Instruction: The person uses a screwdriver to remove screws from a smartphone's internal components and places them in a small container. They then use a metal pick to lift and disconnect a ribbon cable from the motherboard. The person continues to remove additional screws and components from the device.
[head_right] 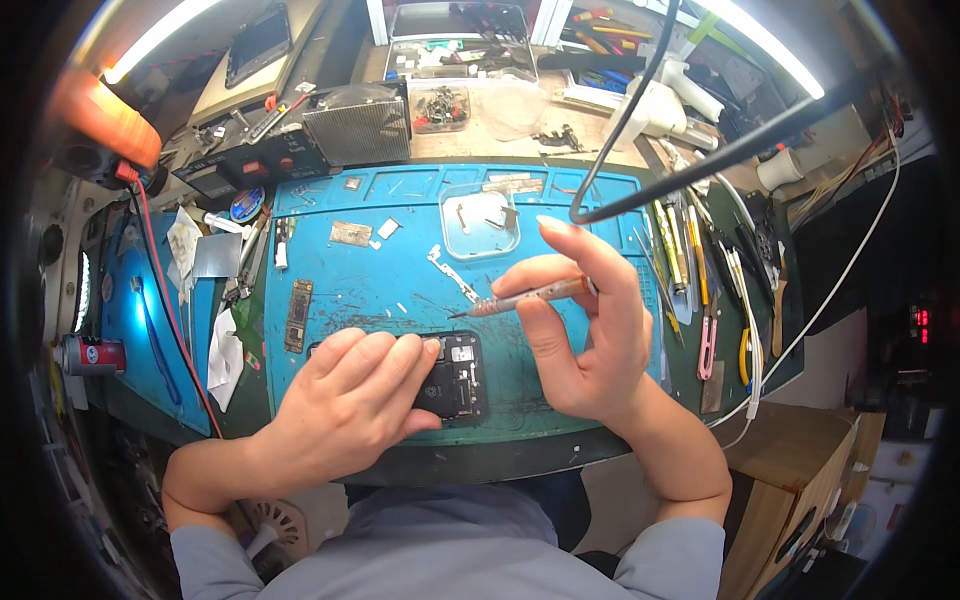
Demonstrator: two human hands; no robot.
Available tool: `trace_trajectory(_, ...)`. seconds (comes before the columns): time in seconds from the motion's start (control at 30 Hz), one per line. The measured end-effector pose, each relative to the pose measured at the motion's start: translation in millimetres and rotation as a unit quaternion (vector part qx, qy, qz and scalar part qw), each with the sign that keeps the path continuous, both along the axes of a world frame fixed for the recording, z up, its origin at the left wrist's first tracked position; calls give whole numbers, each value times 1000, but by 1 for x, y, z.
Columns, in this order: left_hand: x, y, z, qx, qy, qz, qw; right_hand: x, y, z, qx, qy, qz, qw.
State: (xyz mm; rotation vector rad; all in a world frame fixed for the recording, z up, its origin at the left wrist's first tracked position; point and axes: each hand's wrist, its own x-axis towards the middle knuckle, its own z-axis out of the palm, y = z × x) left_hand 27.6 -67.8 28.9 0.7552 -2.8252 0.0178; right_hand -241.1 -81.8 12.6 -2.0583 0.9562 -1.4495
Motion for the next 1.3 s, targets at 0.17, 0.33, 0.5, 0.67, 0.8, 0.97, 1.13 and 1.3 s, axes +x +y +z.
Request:
trace_trajectory(0.17, -3, 3, 3, -43, -14, 4, 999, 2, 0, -3, 10, -7, 5, 1000)
trace_trajectory(0.33, -6, 1, -2, -32, 22, 19, 999, 3, -1, -3, 5, 1, 0, 1000)
trace_trajectory(0.5, -8, -4, -5, -9, 79, 26, 997, 12, -7, -4, 9, 7, -16, 1000)
trace_trajectory(0.67, -1, -22, -1, 32, 189, 44, 980, 16, -12, 1, 9, 21, -23, 999)
trace_trajectory(0.8, 25, -59, -2, 32, 258, 138, 956, 20, -17, 12, -22, 46, -22, 998)
trace_trajectory(0.97, 53, -75, 16, 208, 335, 328, 858, 30, -17, 22, -28, 26, -25, 999)
trace_trajectory(1.13, 65, -85, 10, 101, 289, 258, 916, 32, -16, 20, -34, 12, -14, 999)
trace_trajectory(1.3, 64, -84, -7, 114, 235, 244, 934, 27, -13, 10, -7, 5, -40, 999)
